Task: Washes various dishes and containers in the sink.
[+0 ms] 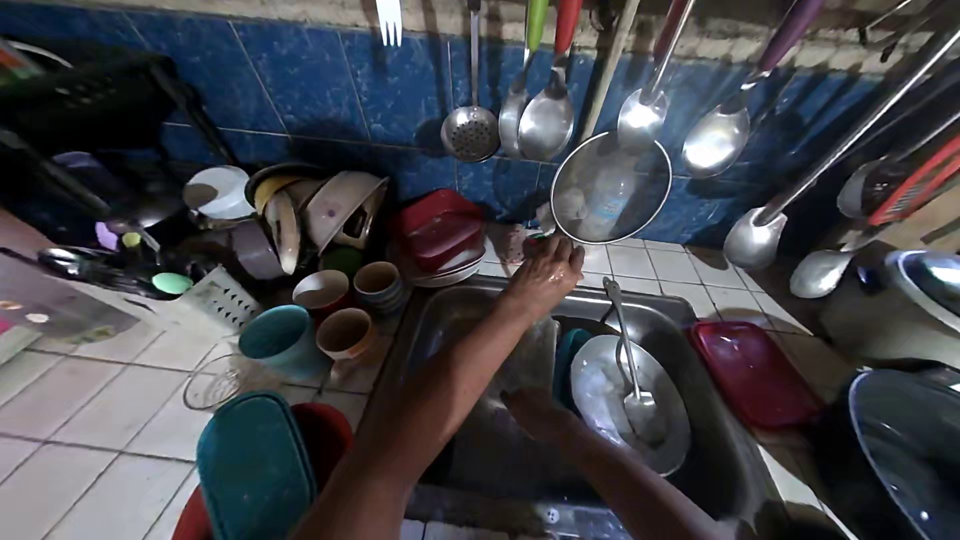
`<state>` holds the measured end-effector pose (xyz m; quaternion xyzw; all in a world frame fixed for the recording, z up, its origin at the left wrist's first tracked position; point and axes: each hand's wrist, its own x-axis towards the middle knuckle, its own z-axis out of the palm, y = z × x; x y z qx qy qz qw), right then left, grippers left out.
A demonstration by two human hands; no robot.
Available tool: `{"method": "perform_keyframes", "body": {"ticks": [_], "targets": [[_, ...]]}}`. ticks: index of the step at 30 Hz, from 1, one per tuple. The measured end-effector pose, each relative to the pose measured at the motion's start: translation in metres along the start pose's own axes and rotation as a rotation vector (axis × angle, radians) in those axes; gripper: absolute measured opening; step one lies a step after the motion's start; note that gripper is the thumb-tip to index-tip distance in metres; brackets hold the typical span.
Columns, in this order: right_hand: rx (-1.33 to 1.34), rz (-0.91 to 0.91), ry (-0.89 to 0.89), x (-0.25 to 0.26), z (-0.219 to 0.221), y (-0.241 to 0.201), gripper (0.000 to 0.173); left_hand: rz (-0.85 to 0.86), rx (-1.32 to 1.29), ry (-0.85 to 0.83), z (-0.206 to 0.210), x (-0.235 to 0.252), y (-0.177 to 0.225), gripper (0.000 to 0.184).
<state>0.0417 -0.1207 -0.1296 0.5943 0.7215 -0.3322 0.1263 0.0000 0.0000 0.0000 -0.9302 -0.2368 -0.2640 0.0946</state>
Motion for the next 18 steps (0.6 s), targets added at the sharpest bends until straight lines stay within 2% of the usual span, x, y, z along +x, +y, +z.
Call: {"method": "perform_keyframes", "body": {"ticks": [2, 4, 6, 9, 11, 13, 16, 18], "targets": [[0.049, -0.006, 0.072, -0.009, 0.001, -0.005, 0.040, -0.006, 0.009, -0.034, -0.003, 0.001, 0.002, 0.038], [0.276, -0.043, 0.223, -0.019, -0.011, -0.007, 0.044, -0.016, 0.005, -0.092, -0.008, 0.003, 0.002, 0.038], [0.661, -0.086, 0.359, -0.033, -0.031, -0.008, 0.044, -0.032, -0.032, -0.183, -0.013, 0.007, 0.002, 0.040], [1.284, -0.211, 0.552, -0.048, -0.042, -0.003, 0.026, -0.079, -0.081, -0.325, -0.024, 0.015, 0.004, 0.049], [1.588, -0.226, 0.562, -0.052, -0.039, 0.001, 0.023, -0.114, -0.091, -0.361, -0.027, 0.017, 0.005, 0.046], [1.773, -0.223, 0.558, -0.058, -0.035, 0.002, 0.025, -0.141, -0.110, -0.373, -0.029, 0.020, 0.006, 0.040], [1.947, -0.238, 0.521, -0.065, -0.028, 0.009, 0.033, -0.186, -0.165, -0.396, -0.031, 0.024, 0.008, 0.040], [1.969, -0.274, 0.490, -0.074, -0.025, 0.015, 0.036, -0.204, -0.190, -0.386, -0.032, 0.025, 0.009, 0.037]]}}
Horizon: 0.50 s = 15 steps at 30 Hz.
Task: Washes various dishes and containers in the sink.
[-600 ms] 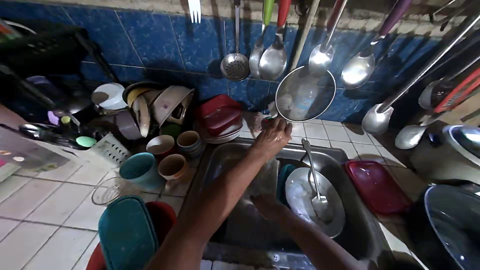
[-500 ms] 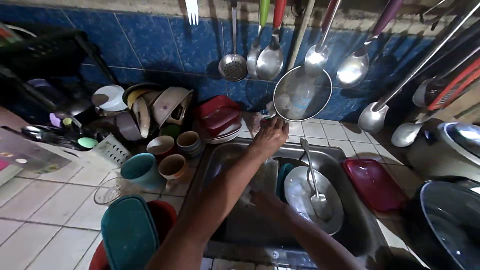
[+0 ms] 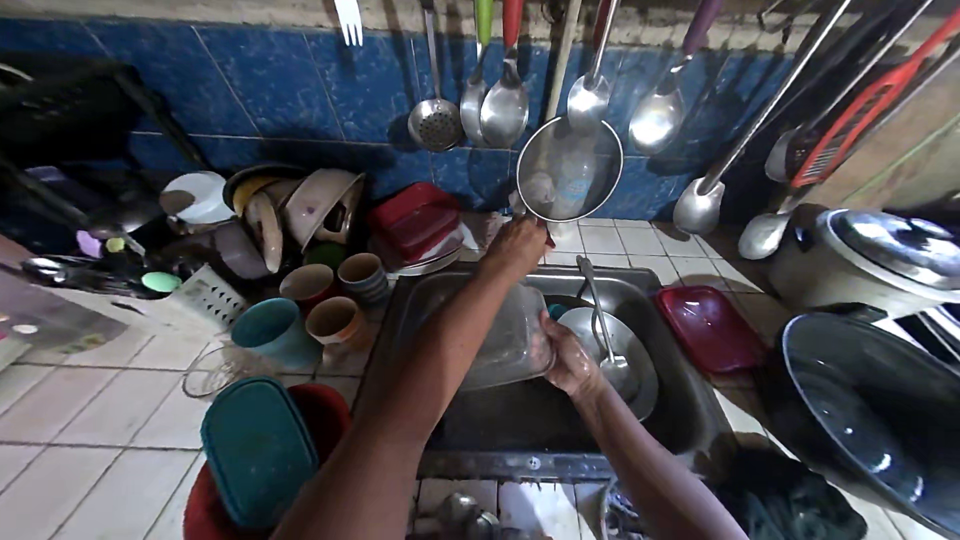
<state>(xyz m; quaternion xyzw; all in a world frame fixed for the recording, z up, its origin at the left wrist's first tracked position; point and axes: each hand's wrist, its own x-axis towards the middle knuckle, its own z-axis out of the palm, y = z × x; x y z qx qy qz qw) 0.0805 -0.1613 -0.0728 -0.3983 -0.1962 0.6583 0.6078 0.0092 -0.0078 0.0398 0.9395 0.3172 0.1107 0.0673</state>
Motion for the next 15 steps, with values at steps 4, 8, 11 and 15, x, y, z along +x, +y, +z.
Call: {"method": "perform_keyframes", "body": {"ticks": [4, 8, 11, 15], "targets": [[-0.114, -0.046, -0.064, -0.030, -0.003, -0.018, 0.032, 0.074, -0.084, 0.054, 0.002, 0.004, -0.005, 0.024], [-0.314, -0.153, -0.188, -0.067, -0.004, -0.035, 0.022, 0.247, -0.123, -0.009, -0.006, 0.006, -0.020, 0.030], [-0.696, -0.309, -0.324, -0.089, 0.003, -0.031, 0.014, 0.316, -0.101, 0.028, -0.004, 0.003, -0.026, 0.037], [-1.555, -0.565, -0.293, -0.106, 0.018, -0.003, 0.023, 0.017, -0.363, 0.209, 0.011, -0.056, -0.004, 0.060]]}}
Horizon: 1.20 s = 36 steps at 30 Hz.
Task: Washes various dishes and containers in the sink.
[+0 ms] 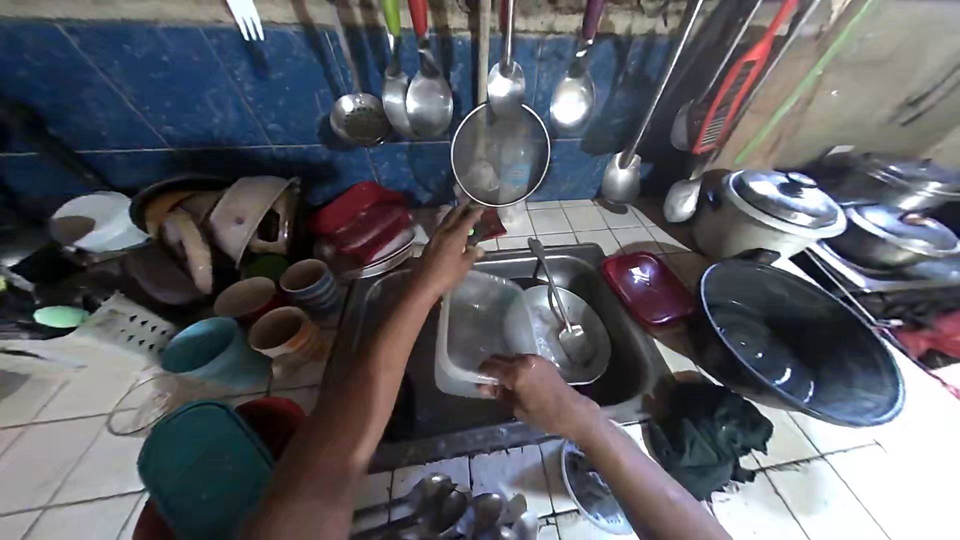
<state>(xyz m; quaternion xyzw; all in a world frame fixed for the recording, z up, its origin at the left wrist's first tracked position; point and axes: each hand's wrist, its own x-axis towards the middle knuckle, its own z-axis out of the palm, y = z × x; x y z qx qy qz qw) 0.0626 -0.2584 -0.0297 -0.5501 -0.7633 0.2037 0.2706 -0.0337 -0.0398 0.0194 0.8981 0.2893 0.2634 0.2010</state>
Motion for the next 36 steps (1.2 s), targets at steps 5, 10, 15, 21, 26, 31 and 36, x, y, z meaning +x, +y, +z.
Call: {"method": "perform_keyframes", "body": {"ticks": [5, 10, 15, 21, 26, 31, 36], "targets": [[-0.425, -0.157, 0.030, -0.011, 0.023, 0.006, 0.016, -0.600, -0.809, -0.141, 0.025, -0.122, -0.002, 0.070], [-0.319, -0.249, 0.167, -0.044, 0.015, 0.007, 0.034, -0.764, -1.077, 0.069, 0.037, -0.162, 0.000, 0.047], [-0.294, 0.348, -0.042, -0.131, -0.018, -0.011, 0.036, -0.539, -0.528, 0.281, 0.011, -0.176, -0.002, 0.083], [-0.239, 0.677, -0.295, -0.160, 0.018, 0.004, 0.058, -0.238, 0.035, 0.406, 0.027, -0.176, 0.005, 0.080], [-0.272, 0.744, -0.254, -0.146, 0.032, 0.014, 0.058, -0.454, -0.622, 0.376, 0.048, -0.175, 0.010, 0.079], [-0.145, 0.681, 0.019, -0.154, 0.031, 0.016, 0.056, -0.853, -1.179, 0.271, 0.061, -0.181, 0.024, 0.055], [-0.094, 0.707, 0.364, -0.149, 0.014, 0.004, 0.046, -0.759, -1.216, 0.209, 0.071, -0.198, 0.025, 0.068]]}}
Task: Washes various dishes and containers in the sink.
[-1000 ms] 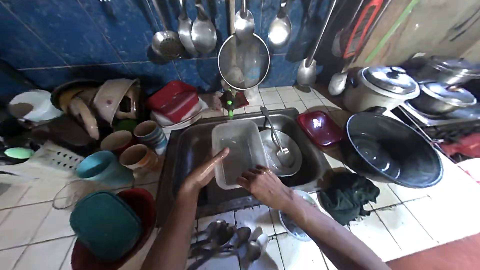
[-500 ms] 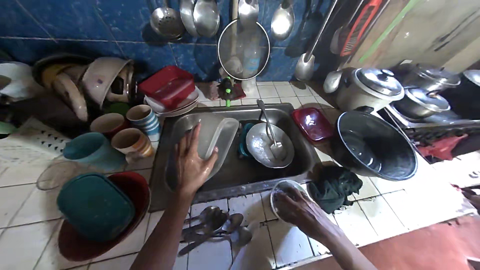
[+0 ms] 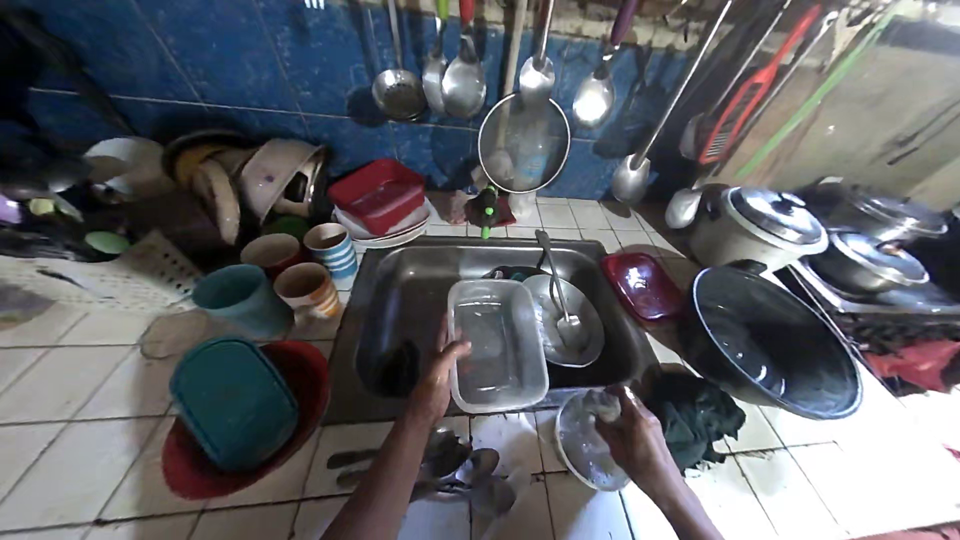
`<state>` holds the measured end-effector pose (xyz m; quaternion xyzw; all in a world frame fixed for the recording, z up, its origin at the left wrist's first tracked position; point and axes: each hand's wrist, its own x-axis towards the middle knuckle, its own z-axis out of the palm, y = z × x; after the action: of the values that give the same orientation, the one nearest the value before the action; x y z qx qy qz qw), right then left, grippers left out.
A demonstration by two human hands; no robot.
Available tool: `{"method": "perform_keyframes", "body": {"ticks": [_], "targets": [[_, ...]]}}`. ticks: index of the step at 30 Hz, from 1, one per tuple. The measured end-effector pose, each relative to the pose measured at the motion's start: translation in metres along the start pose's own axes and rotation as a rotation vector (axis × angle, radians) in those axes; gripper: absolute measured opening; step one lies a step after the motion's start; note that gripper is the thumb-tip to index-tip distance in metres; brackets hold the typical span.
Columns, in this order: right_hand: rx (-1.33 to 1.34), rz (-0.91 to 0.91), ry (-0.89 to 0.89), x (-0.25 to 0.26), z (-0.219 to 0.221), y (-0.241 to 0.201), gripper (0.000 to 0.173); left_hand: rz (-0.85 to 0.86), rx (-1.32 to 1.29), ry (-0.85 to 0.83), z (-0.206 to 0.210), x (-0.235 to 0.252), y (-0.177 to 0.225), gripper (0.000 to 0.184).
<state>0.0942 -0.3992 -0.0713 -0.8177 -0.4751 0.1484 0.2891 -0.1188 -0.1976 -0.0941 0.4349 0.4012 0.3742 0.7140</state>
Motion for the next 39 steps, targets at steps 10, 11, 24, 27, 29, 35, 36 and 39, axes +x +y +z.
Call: {"method": "perform_keyframes", "body": {"ticks": [10, 11, 24, 27, 29, 35, 36, 39], "targets": [[0.960, 0.093, -0.111, 0.080, 0.022, -0.091, 0.030, 0.172, 0.108, 0.020, 0.021, -0.006, -0.010, 0.066], [0.836, 0.033, -0.094, 0.097, 0.034, -0.106, 0.037, 0.217, 0.110, 0.041, 0.027, -0.009, -0.008, 0.066], [-0.085, -0.845, -0.079, 0.145, 0.102, -0.148, 0.024, 0.442, 0.137, 0.149, 0.009, 0.012, 0.028, 0.054], [-0.277, -0.756, 0.035, 0.171, 0.093, -0.151, 0.033, 0.396, 0.117, 0.107, 0.013, 0.011, 0.024, 0.059], [-0.417, -0.615, 0.054, 0.173, 0.086, -0.148, 0.037, 0.453, 0.085, 0.125, 0.016, 0.014, 0.025, 0.059], [-0.227, -0.248, -0.355, 0.123, 0.084, -0.157, 0.032, 0.652, 0.061, 0.205, 0.013, 0.030, 0.025, 0.058], [-0.131, -0.320, -0.363, 0.119, 0.086, -0.152, 0.028, 0.641, 0.064, 0.196, 0.013, 0.030, 0.025, 0.058], [0.046, -0.679, -0.135, 0.134, 0.088, -0.146, 0.022, 0.503, -0.017, 0.155, 0.021, 0.021, 0.025, 0.060]]}}
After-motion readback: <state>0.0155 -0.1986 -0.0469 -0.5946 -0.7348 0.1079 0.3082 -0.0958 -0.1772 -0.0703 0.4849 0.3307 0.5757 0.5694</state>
